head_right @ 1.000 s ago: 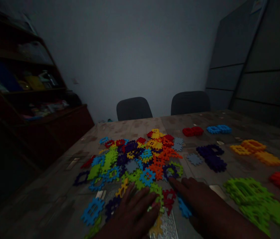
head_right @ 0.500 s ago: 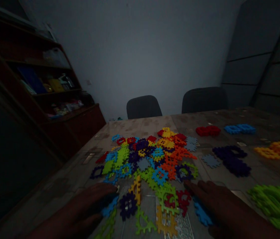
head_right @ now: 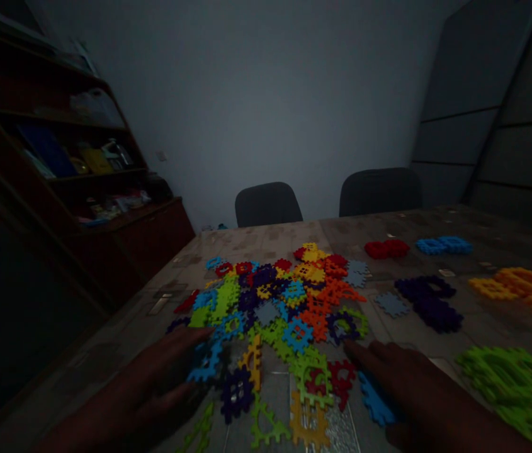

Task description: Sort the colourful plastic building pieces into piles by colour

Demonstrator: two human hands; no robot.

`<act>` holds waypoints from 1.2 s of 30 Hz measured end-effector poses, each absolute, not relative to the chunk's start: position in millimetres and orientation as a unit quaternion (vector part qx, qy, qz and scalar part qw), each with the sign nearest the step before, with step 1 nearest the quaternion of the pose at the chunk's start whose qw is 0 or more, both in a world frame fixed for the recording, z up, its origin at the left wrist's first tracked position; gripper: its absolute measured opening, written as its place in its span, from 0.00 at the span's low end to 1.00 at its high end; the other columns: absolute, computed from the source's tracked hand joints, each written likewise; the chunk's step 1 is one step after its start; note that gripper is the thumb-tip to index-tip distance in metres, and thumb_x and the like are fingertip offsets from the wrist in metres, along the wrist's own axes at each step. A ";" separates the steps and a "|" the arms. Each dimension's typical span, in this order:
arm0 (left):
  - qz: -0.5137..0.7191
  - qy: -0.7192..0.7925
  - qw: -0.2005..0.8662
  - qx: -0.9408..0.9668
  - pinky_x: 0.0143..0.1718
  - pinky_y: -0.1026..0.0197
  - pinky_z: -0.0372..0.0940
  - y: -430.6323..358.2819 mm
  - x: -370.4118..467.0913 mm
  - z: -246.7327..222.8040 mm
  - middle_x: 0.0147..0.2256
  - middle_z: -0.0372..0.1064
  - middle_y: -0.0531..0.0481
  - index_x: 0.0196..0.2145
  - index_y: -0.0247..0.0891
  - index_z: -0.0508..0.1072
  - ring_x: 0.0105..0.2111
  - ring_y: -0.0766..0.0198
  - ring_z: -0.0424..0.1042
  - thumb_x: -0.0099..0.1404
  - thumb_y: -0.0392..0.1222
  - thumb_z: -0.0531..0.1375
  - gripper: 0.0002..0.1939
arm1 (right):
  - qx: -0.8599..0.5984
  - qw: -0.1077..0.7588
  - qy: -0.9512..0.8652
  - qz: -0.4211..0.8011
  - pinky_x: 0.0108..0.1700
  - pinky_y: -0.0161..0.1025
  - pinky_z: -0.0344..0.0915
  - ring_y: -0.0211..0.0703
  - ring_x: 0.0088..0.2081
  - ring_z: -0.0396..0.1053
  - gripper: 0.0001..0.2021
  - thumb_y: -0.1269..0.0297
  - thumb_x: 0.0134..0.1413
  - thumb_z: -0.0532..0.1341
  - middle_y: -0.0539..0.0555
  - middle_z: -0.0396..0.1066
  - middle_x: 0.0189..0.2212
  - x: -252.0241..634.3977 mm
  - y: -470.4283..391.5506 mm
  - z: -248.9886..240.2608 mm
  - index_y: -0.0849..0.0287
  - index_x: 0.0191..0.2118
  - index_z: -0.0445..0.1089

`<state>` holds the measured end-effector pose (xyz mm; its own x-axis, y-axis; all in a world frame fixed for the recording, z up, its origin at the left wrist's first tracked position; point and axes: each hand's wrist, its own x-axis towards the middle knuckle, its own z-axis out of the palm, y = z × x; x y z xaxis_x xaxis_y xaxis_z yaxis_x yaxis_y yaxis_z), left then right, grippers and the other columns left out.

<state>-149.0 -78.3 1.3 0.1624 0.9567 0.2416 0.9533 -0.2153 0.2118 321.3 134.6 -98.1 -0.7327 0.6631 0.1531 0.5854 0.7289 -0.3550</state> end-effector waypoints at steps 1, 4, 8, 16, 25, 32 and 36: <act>0.167 0.614 0.005 0.772 0.64 0.42 0.69 -70.2 -143.1 7.3 0.69 0.65 0.47 0.75 0.60 0.49 0.65 0.46 0.70 0.73 0.39 0.62 0.40 | -0.339 0.125 -0.922 0.139 0.62 0.66 0.70 0.74 0.65 0.67 0.52 0.65 0.41 0.71 0.53 0.66 0.70 320.1 135.5 -99.0 0.34 0.74 0.59; 0.185 0.565 0.029 0.804 0.66 0.43 0.66 -37.7 -119.3 23.9 0.70 0.64 0.47 0.75 0.61 0.46 0.67 0.49 0.68 0.72 0.38 0.64 0.44 | -0.340 0.094 -0.926 0.131 0.62 0.67 0.70 0.75 0.66 0.67 0.55 0.67 0.38 0.70 0.55 0.65 0.70 316.4 137.0 -98.3 0.35 0.75 0.56; 0.166 0.512 0.077 0.839 0.67 0.43 0.64 8.1 -88.7 34.7 0.69 0.64 0.42 0.75 0.53 0.48 0.66 0.49 0.66 0.70 0.35 0.66 0.45 | -0.359 0.084 -0.920 0.129 0.64 0.69 0.67 0.75 0.67 0.65 0.52 0.68 0.41 0.69 0.55 0.65 0.71 314.7 132.7 -93.9 0.36 0.75 0.57; 0.112 0.505 0.082 0.852 0.64 0.38 0.64 42.2 -53.2 33.3 0.63 0.69 0.35 0.74 0.39 0.55 0.61 0.42 0.68 0.66 0.34 0.69 0.44 | -0.371 0.041 -0.916 0.150 0.66 0.66 0.66 0.72 0.67 0.66 0.51 0.68 0.42 0.70 0.57 0.66 0.70 299.1 124.3 -69.6 0.39 0.75 0.59; 0.094 0.506 0.120 0.849 0.63 0.44 0.66 71.8 -45.3 23.0 0.65 0.67 0.36 0.74 0.41 0.55 0.63 0.44 0.69 0.66 0.38 0.68 0.44 | -0.378 0.065 -0.916 0.122 0.66 0.62 0.66 0.70 0.67 0.66 0.52 0.72 0.40 0.68 0.54 0.66 0.70 297.5 120.3 -74.7 0.38 0.74 0.60; 0.114 0.516 0.097 0.843 0.63 0.40 0.65 37.9 -35.9 37.4 0.63 0.67 0.36 0.74 0.41 0.54 0.61 0.43 0.68 0.68 0.39 0.65 0.42 | -0.359 0.113 -0.922 0.092 0.63 0.64 0.69 0.70 0.64 0.70 0.53 0.73 0.38 0.69 0.55 0.69 0.68 301.9 120.5 -82.9 0.38 0.74 0.60; 0.127 0.479 0.056 0.867 0.66 0.38 0.63 -16.6 -31.1 12.6 0.55 0.73 0.44 0.73 0.48 0.53 0.53 0.49 0.73 0.69 0.45 0.67 0.41 | -0.345 0.100 -0.926 0.116 0.63 0.65 0.69 0.72 0.65 0.69 0.53 0.73 0.40 0.70 0.58 0.68 0.69 305.1 124.2 -84.3 0.39 0.75 0.60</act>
